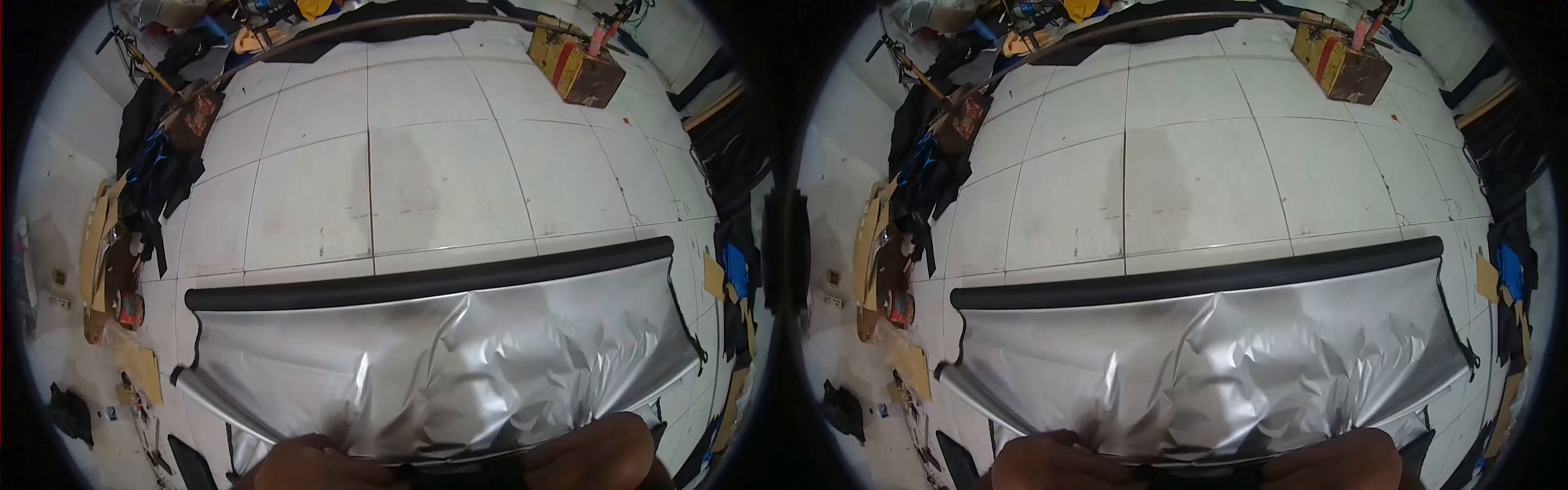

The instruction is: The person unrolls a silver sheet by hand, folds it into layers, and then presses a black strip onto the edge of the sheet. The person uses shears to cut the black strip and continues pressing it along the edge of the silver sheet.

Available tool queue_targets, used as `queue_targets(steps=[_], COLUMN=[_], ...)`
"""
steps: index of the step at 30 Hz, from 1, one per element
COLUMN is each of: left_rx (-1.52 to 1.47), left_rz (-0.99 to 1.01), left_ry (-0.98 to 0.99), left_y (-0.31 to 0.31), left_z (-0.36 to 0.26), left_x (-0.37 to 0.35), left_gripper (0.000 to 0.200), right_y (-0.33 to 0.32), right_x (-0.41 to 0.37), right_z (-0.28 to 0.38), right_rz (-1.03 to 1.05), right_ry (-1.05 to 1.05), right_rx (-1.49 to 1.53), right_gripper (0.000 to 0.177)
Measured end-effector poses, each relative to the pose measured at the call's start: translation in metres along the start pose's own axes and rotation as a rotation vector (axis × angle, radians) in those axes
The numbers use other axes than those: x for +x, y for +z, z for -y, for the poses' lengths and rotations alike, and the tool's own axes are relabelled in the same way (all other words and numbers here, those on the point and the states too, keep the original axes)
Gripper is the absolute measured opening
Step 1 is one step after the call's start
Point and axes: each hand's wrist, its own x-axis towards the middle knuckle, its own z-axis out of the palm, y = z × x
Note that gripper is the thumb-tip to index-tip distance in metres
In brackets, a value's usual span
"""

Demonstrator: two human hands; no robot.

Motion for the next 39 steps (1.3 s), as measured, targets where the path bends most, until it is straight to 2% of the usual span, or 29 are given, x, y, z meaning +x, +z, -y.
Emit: queue_targets(steps=[1, 2, 3, 4, 5, 6, 7, 8, 9, 11, 13, 14, 17, 18, 21, 23, 24, 25, 27, 28, 29, 32, 33, 34, 35, 36, 37, 38, 39], left_rx=[0.035, 0.092, 0.185, 0.270, 0.354, 0.448, 0.637, 0.729, 0.660, 0.504, 0.513, 0.465, 0.449, 0.466, 0.572, 0.468, 0.412, 0.407, 0.298, 0.113, 0.151, 0.210, 0.236, 0.263, 0.288, 0.305, 0.449, 0.368, 0.471], left_rz=[0.162, 0.227, 0.130, -0.123, -0.488, -0.595, -0.705, -0.687, -0.554, -0.271, -0.509, -0.579, -0.722, -0.769, -0.939, -0.923, -0.784, -0.698, -0.321, -0.333, -0.277, 0.013, 0.117, 0.228, 0.342, 0.452, 0.294, -0.003, -0.409], left_ry=[0.014, -0.043, -0.145, -0.207, 0.068, 0.175, 0.273, 0.268, 0.151, -0.077, 0.173, 0.193, 0.206, 0.194, 0.267, 0.251, 0.196, 0.199, 0.057, -0.071, 0.088, 0.200, 0.255, 0.312, 0.359, 0.397, 0.122, -0.073, 0.130], left_y=[-0.026, -0.061, -0.100, -0.139, -0.169, -0.200, -0.218, -0.226, -0.238, -0.252, -0.256, -0.257, -0.246, -0.240, -0.189, -0.145, -0.128, -0.103, -0.052, 0.011, 0.040, -0.002, -0.019, -0.033, -0.045, -0.052, -0.112, -0.146, -0.177], left_z=[0.000, -0.014, -0.036, -0.064, -0.069, -0.100, -0.093, -0.073, -0.064, -0.057, -0.069, -0.068, -0.085, -0.092, -0.094, -0.092, -0.098, -0.082, -0.050, 0.016, 0.047, 0.066, 0.069, 0.069, 0.063, 0.054, -0.052, -0.078, -0.095], left_x=[0.016, 0.036, 0.056, 0.076, 0.101, 0.119, 0.146, 0.176, 0.191, 0.213, 0.191, 0.187, 0.159, 0.144, 0.094, 0.059, 0.036, 0.018, -0.007, -0.014, -0.026, 0.006, 0.028, 0.051, 0.069, 0.081, 0.097, 0.122, 0.140], left_gripper=[0.024, 0.026, 0.028, 0.031, 0.039, 0.049, 0.055, 0.051, 0.047, 0.040, 0.015, 0.014, 0.015, 0.015, 0.020, 0.016, 0.015, 0.023, 0.021, 0.022, 0.024, 0.024, 0.025, 0.025, 0.026, 0.026, 0.030, 0.037, 0.052], right_y=[-0.018, -0.043, -0.079, -0.121, -0.168, -0.243, -0.281, -0.301, -0.325, -0.339, -0.345, -0.349, -0.345, -0.328, -0.268, -0.205, -0.174, -0.138, -0.076, -0.050, -0.032, -0.008, -0.016, -0.031, -0.055, -0.088, -0.088, -0.084, -0.087], right_x=[0.007, 0.017, 0.035, 0.057, 0.074, 0.033, 0.032, 0.063, 0.061, 0.095, 0.115, 0.117, 0.099, 0.074, 0.034, 0.021, 0.012, 0.011, -0.004, -0.012, -0.014, -0.011, -0.004, 0.007, 0.007, -0.015, -0.003, 0.000, 0.005], right_z=[-0.007, -0.015, -0.024, -0.030, -0.023, 0.085, 0.130, 0.113, 0.147, 0.142, 0.132, 0.124, 0.113, 0.131, 0.132, 0.107, 0.101, 0.091, 0.097, 0.094, 0.084, 0.026, 0.001, -0.023, -0.036, -0.002, -0.041, -0.066, -0.079], right_rz=[0.121, 0.222, 0.208, 0.059, -0.216, -0.445, -0.736, -1.011, -1.034, -1.027, -0.900, -0.850, -1.000, -1.093, -1.065, -1.071, -1.031, -1.025, -0.846, -0.744, -0.626, -0.152, -0.108, -0.219, -0.520, -0.818, -0.834, -0.699, -0.566], right_ry=[-0.027, -0.059, -0.099, -0.162, -0.242, 0.084, 0.050, -0.241, -0.183, -0.006, -0.100, -0.138, -0.281, -0.333, -0.236, -0.210, -0.218, -0.182, -0.139, -0.140, -0.135, -0.031, 0.057, 0.187, 0.337, 0.473, 0.628, 0.842, 1.038], right_rx=[0.036, 0.048, -0.045, -0.223, -0.419, -0.216, -0.050, -0.245, -0.319, -0.621, -0.611, -0.602, -0.423, -0.216, -0.204, -0.220, -0.169, -0.311, -0.289, -0.262, -0.204, 0.093, 0.176, 0.204, 0.206, 0.053, -0.073, -0.008, 0.067], right_gripper=[0.030, 0.031, 0.031, 0.032, 0.033, 0.028, 0.028, 0.037, 0.047, 0.050, 0.043, 0.039, 0.023, 0.018, 0.017, 0.022, 0.024, 0.026, 0.020, 0.023, 0.025, 0.036, 0.040, 0.044, 0.048, 0.062, 0.075, 0.072, 0.070])
